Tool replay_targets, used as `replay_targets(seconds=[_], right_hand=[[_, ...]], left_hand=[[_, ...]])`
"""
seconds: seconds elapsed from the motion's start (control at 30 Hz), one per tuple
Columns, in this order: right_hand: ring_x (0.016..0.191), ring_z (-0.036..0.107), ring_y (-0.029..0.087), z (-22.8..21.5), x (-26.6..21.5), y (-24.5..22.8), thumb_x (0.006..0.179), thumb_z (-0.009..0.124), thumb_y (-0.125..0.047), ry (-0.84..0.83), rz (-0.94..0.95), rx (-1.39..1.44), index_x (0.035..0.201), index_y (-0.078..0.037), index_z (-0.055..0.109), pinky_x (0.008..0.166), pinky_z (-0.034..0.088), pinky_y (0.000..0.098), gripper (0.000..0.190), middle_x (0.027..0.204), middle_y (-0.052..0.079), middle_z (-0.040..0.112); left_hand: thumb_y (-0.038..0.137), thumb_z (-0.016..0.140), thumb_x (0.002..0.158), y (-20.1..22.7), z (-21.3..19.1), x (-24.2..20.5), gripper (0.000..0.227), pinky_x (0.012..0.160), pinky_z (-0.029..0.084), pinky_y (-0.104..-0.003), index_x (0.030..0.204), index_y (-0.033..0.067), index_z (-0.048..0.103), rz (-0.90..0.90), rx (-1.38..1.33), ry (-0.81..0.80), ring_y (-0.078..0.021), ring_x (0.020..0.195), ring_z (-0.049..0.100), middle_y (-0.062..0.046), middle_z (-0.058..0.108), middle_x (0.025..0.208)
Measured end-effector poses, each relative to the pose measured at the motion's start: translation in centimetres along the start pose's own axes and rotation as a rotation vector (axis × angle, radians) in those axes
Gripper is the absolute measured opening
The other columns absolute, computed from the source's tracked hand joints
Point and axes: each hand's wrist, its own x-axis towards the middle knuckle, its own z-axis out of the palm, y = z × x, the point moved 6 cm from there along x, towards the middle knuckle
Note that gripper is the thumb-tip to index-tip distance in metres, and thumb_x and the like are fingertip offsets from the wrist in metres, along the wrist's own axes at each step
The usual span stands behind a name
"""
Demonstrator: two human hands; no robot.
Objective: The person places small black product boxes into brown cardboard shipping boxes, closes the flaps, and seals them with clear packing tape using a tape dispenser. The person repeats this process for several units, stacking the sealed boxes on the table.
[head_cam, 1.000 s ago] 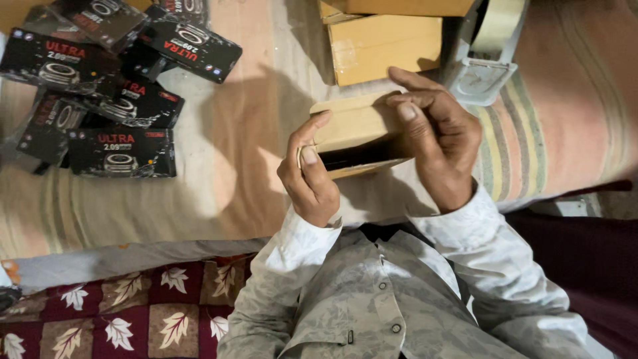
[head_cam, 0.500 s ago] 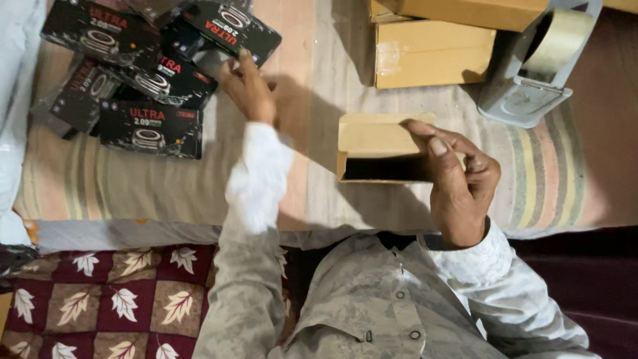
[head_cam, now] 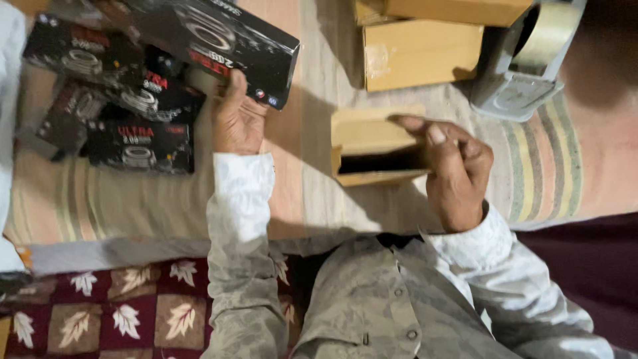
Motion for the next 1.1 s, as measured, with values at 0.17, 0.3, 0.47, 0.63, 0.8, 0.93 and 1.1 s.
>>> replay_targets(seconds=[0.17,0.3,0.47,0.63,0.8,0.93,1.1], right_hand=[[0.105,0.068,0.019,1.6,1.4,0.1,0.113,0.051,-0.017,-0.05,-0.024,0.023,0.118,0.011,0.068,0.1,0.053,0.0318,0.033,0.122,0.019,0.075],[0.1,0.07,0.018,2.0,1.9,0.2,0.112,0.053,-0.02,-0.068,0.001,0.118,0.117,0.01,0.068,0.097,0.056,0.0315,0.034,0.119,0.019,0.075],[0.09,0.059,0.009,1.4,1.7,0.7,0.112,0.053,-0.022,-0.05,-0.041,0.004,0.117,0.008,0.07,0.087,0.049,0.0253,0.035,0.103,0.007,0.067],[0.083,0.052,0.006,1.2,1.6,1.5,0.114,0.054,-0.022,-0.043,-0.024,0.03,0.118,0.008,0.07,0.077,0.044,0.0235,0.034,0.094,-0.002,0.065],[0.088,0.058,0.008,2.0,1.7,0.9,0.115,0.05,-0.025,-0.077,-0.018,0.041,0.118,0.007,0.07,0.084,0.047,0.0245,0.038,0.098,0.003,0.068],[0.105,0.069,0.014,2.5,1.5,-0.2,0.114,0.048,-0.027,-0.124,-0.028,0.062,0.118,0.006,0.069,0.099,0.054,0.0291,0.04,0.114,0.01,0.076],[0.112,0.067,0.018,2.5,2.0,-0.8,0.116,0.045,-0.033,-0.154,-0.031,0.0,0.124,0.007,0.066,0.105,0.051,0.0311,0.046,0.121,0.014,0.073]], left_hand=[[0.01,0.081,0.093,4.5,13.4,-8.8,0.036,0.116,0.054,-0.043,0.127,0.0084,0.07,0.206,0.094,-0.346,-0.0197,0.112,0.071,-0.007,0.074,0.122],[0.0,0.084,0.093,4.2,17.5,-11.1,0.034,0.11,0.051,-0.035,0.123,0.0044,0.07,0.187,0.338,-0.393,-0.0184,0.105,0.071,-0.008,0.073,0.121],[-0.001,0.083,0.095,3.9,16.8,-11.8,0.028,0.097,0.056,-0.031,0.12,-0.0011,0.07,0.154,0.45,-0.306,-0.0161,0.1,0.071,-0.011,0.074,0.11],[0.008,0.085,0.099,3.9,16.6,-11.4,0.027,0.103,0.055,-0.033,0.12,-0.0015,0.07,0.188,1.031,-0.442,-0.019,0.106,0.069,-0.012,0.075,0.116],[0.033,0.089,0.094,3.0,17.0,-12.0,0.089,0.119,0.043,-0.036,0.157,0.0139,0.03,0.29,0.91,-0.603,-0.0212,0.139,0.049,-0.008,0.042,0.157],[0.039,0.091,0.086,1.8,17.1,-12.8,0.105,0.124,0.041,-0.041,0.162,0.0165,0.022,0.468,0.992,-0.567,-0.0267,0.15,0.041,-0.008,0.023,0.165],[0.024,0.089,0.097,-0.2,17.2,-13.2,0.058,0.131,0.033,-0.044,0.14,0.0166,0.052,0.603,1.186,-0.385,-0.033,0.152,0.035,-0.009,0.023,0.166]])
